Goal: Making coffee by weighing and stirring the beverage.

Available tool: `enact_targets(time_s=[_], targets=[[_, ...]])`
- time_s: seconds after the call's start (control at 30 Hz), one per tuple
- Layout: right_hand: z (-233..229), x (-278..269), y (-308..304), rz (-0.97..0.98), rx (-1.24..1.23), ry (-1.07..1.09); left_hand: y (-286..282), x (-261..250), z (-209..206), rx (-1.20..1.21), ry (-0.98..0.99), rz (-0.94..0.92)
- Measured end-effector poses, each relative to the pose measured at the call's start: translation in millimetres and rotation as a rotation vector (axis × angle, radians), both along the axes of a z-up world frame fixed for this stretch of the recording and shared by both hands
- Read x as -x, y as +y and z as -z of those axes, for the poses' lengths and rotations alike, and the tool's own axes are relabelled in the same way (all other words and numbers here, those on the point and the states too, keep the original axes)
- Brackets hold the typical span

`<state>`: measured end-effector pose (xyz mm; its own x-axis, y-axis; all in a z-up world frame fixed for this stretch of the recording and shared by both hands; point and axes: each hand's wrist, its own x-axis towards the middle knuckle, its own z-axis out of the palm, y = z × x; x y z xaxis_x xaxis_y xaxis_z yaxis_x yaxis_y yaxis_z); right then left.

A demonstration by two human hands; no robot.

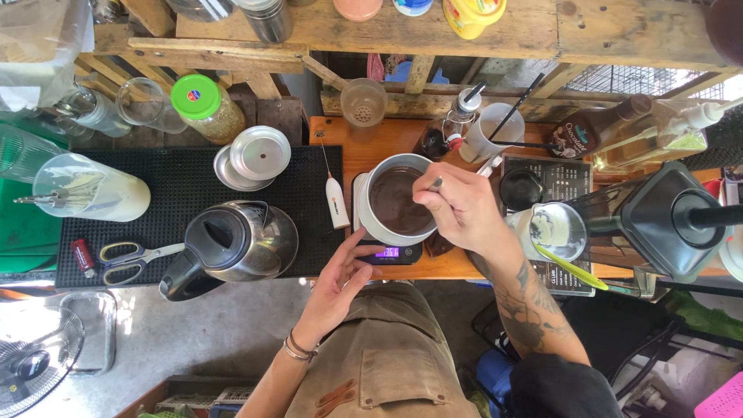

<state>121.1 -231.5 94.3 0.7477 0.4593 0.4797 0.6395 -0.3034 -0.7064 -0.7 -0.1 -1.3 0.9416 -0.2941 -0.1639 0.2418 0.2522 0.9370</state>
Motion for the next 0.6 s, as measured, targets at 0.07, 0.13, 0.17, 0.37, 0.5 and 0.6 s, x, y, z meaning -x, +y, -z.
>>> enact_targets(time_s=[0.07, 0.13, 0.17, 0.37, 0.5, 0.6], targets=[[6, -2, 2, -0.02, -0.018, 0.01, 0, 0, 0, -0.007, -0.005, 0.003], [12, -5, 4, -0.006, -0.072, 0.027, -1, 0, 1, 0.001, 0.004, 0.003], [10, -6, 5, -0.005, -0.072, 0.026, -1, 0, 0, 0.001, 0.004, 0.003], [4, -11, 5, 0.169, -0.006, -0.106, -1, 1, -3, 0.001, 0.01, -0.001], [3, -5, 1, 0.174, 0.031, -0.084, 1, 1, -2, 0.006, -0.002, 0.002], [3, -2, 2, 0.101, 0.026, -0.035, 0, 1, 0, 0.005, 0.003, 0.002]])
